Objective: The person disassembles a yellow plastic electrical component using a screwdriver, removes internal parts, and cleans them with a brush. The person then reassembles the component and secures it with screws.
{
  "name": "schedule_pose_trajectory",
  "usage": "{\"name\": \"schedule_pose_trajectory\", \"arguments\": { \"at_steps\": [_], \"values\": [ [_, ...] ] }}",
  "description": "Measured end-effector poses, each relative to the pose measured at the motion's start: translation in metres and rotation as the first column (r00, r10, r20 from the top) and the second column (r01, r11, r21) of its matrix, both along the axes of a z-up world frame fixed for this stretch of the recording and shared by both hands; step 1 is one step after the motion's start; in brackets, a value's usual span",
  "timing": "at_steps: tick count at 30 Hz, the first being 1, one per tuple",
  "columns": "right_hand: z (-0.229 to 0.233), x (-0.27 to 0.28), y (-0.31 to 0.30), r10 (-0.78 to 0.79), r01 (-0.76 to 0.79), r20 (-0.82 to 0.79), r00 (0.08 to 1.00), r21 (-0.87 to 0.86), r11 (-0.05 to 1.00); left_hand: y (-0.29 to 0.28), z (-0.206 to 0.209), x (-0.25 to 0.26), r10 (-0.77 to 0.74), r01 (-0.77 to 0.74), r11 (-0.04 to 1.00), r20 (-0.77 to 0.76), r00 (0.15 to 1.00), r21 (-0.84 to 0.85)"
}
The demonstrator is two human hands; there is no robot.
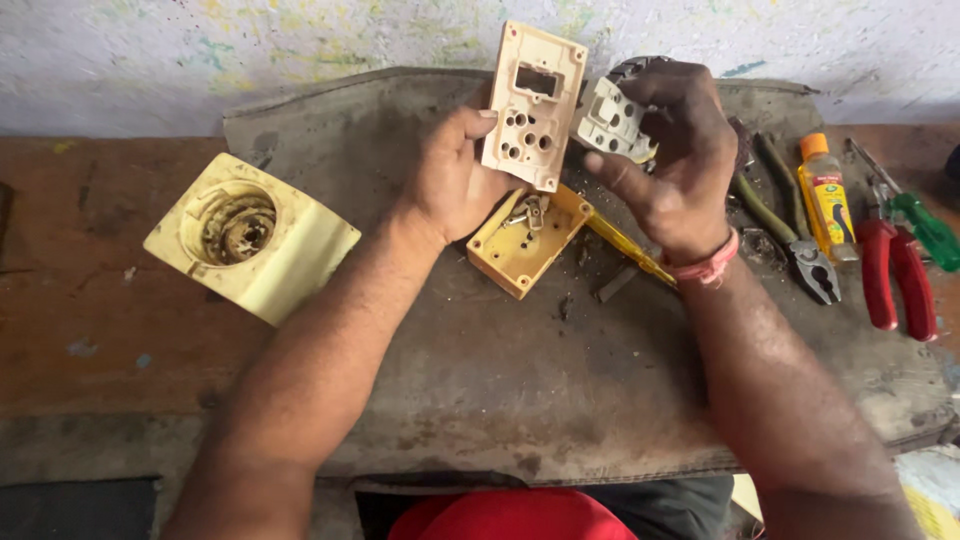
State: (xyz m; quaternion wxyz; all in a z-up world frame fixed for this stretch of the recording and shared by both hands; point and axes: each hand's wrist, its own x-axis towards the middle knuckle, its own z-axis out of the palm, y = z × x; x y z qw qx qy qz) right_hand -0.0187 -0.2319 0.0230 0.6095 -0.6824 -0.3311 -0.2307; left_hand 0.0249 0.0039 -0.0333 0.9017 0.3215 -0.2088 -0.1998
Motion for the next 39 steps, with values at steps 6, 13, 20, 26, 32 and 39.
{"name": "schedule_pose_trajectory", "arguments": {
  "at_steps": [6, 13, 20, 26, 32, 39],
  "values": [
    [-0.014, 0.003, 0.020, -0.186, 0.274, 0.293, 0.938, -0.293, 0.916, -0.013, -0.004, -0.004, -0.044, 0.047, 0.996, 0.031, 0.999, -0.070],
    [-0.002, -0.013, 0.027, -0.261, 0.393, 0.334, 0.906, -0.431, 0.813, -0.017, 0.004, -0.016, 0.056, -0.058, 0.998, 0.076, 0.996, 0.015],
    [-0.036, 0.016, 0.006, -0.147, 0.180, 0.159, 0.976, -0.222, 0.958, -0.019, 0.001, -0.011, 0.169, -0.170, 0.985, 0.144, 0.975, -0.002],
    [0.000, -0.004, -0.060, -0.167, 0.012, -0.254, 0.953, -0.518, 0.855, 0.013, 0.025, -0.005, 0.228, -0.225, 0.974, 0.222, 0.948, -0.040],
    [0.003, -0.047, -0.035, -0.559, 0.244, -0.030, 0.829, -0.879, 0.409, 0.015, 0.022, -0.001, 0.249, -0.269, 0.962, 0.286, 0.925, 0.033],
    [-0.007, -0.040, -0.021, -0.358, 0.441, 0.294, 0.886, -0.772, 0.458, 0.012, 0.015, -0.001, 0.235, -0.253, 0.967, 0.312, 0.921, 0.019]
  ]
}}
